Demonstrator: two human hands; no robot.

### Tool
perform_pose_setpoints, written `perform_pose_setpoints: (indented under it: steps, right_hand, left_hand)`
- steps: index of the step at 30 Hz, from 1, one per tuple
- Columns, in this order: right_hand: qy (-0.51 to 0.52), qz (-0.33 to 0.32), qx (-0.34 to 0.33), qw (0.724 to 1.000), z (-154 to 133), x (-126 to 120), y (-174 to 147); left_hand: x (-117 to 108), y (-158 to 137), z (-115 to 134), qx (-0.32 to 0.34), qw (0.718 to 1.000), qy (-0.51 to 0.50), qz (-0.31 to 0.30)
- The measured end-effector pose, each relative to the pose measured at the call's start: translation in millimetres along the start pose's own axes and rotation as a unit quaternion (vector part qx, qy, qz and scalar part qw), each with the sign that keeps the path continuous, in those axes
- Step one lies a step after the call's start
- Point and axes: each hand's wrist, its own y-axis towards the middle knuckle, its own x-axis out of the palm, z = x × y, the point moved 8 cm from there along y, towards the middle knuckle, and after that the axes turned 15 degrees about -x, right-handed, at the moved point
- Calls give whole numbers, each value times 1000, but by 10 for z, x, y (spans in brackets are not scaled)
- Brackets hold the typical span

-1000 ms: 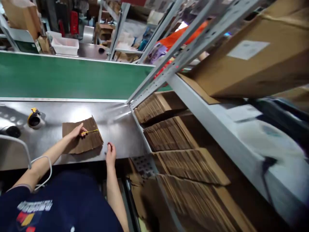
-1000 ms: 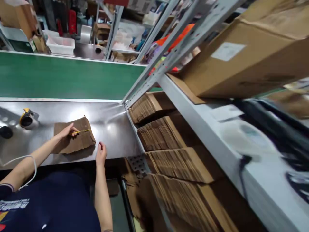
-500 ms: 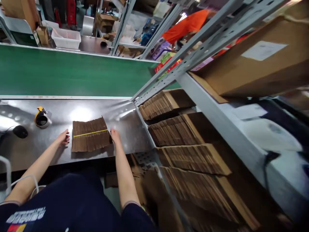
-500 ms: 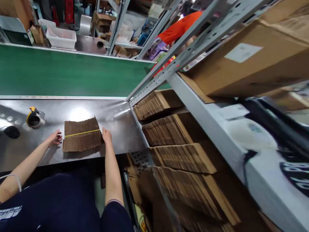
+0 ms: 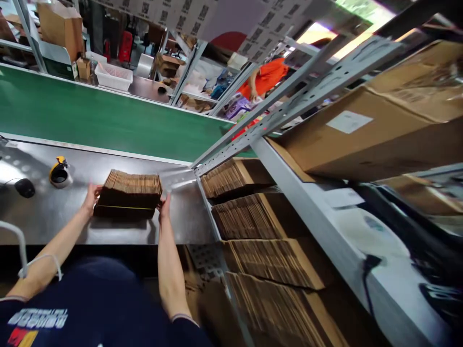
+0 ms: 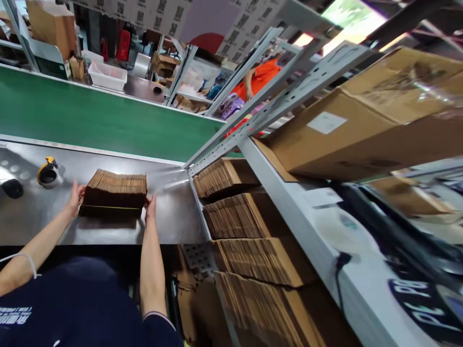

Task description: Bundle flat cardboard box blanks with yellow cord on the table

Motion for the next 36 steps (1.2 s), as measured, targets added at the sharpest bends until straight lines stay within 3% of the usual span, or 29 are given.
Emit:
perform_pose_setpoints:
  steps: [2,4,7,10,12,14,15,17,19,21,24,26,29,32,36]
  right_hand:
    - [96,16,-7,995,13,-28,-154]
    - [214,37,-24,976,51,-15,-308]
    - [312,77,2,947,293,34,-527]
    - [302,77,61,948,610,94,-695]
    - [252,62,68,963,714,71,-741]
    - [147,28,49,988,689,13,-724]
    - [76,2,32,997,629,-9,-698]
    - [-84,-54,-33,994,405,-6,-627]
    - [-235,-101,-140,957,68,106,-571]
    - [-349,-171,-240,890,-237,370,-574]
    - [-459,-299,-270,792,-401,786,-599]
    - [-505,-338,-254,752,-430,922,-572]
    - [-522,-364,-253,728,-467,1000,-514]
    - [-504,-387,-259,728,-472,1015,-454]
    - [-457,-403,-243,755,-440,993,-351]
  left_hand:
    - [-19,-151,129,54,997,-53,0]
    - [15,-266,64,69,995,-78,-9]
    - [73,-348,-330,35,995,-90,2]
    - [84,-370,-688,21,995,-90,29]
    - [84,-374,-731,47,997,-44,43]
    - [117,-366,-647,74,992,76,63]
    - [153,-362,-578,85,980,164,79]
    - [249,-360,-436,102,925,344,124]
    - [380,-382,-302,126,853,478,166]
    - [531,-427,-181,166,796,547,200]
    - [801,-468,-59,242,750,586,188]
    - [989,-429,-41,265,745,600,125]
    - [1182,-327,-14,259,745,612,55]
    - [1249,-241,40,247,752,610,45]
    - [1250,-145,39,226,773,593,10]
